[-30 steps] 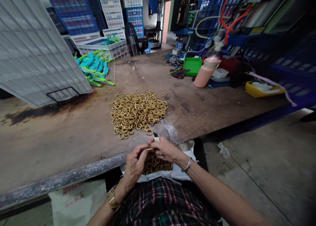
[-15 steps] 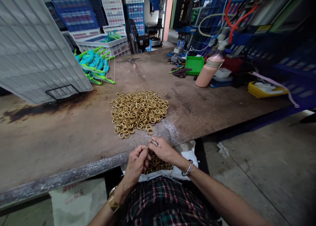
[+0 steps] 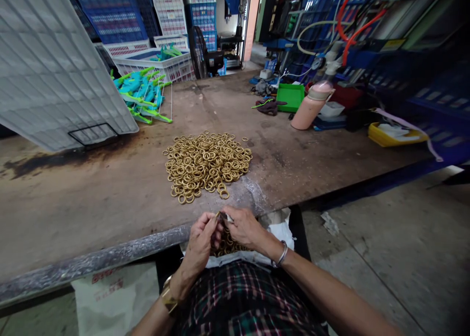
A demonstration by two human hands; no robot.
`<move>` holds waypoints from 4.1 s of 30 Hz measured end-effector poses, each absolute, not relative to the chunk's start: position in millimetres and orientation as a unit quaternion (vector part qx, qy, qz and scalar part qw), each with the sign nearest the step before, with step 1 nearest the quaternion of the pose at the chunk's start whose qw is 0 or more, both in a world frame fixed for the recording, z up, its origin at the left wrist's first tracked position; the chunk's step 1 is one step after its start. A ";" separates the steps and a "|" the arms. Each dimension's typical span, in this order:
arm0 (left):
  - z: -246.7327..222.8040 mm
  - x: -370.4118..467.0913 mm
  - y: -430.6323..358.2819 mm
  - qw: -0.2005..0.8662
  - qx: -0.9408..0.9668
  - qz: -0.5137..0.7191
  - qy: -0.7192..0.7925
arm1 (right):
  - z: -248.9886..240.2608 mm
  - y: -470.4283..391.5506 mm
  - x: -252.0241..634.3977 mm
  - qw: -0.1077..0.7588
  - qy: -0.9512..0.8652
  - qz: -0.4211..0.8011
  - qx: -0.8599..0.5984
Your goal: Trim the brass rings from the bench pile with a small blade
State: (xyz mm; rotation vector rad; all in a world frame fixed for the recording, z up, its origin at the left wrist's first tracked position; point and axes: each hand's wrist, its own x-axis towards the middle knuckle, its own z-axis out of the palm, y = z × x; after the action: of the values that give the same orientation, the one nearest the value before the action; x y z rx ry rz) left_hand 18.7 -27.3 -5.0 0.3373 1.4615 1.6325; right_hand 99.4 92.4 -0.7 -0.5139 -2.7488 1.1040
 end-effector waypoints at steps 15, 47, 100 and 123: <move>-1.9 21.0 -29.6 0.342 0.228 0.630 0.659 | 9.0 83.2 94.6 -0.048 -0.957 0.223 -0.180; 2.4 8.0 -19.1 0.468 0.041 0.704 0.533 | 3.1 102.4 86.4 0.137 -0.929 0.301 -0.163; -5.4 10.0 -26.6 0.342 0.196 0.627 0.672 | 9.8 81.1 81.8 -0.020 -0.957 0.230 -0.174; 24.6 23.1 -27.7 0.516 0.039 0.738 0.432 | -0.5 119.1 58.7 0.039 -0.927 0.150 -0.342</move>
State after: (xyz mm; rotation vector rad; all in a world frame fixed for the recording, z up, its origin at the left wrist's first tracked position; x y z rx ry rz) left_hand 23.1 -27.7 24.6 0.0925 1.0379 1.7729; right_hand 58.7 119.1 -0.5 -1.0491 -2.8418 0.4586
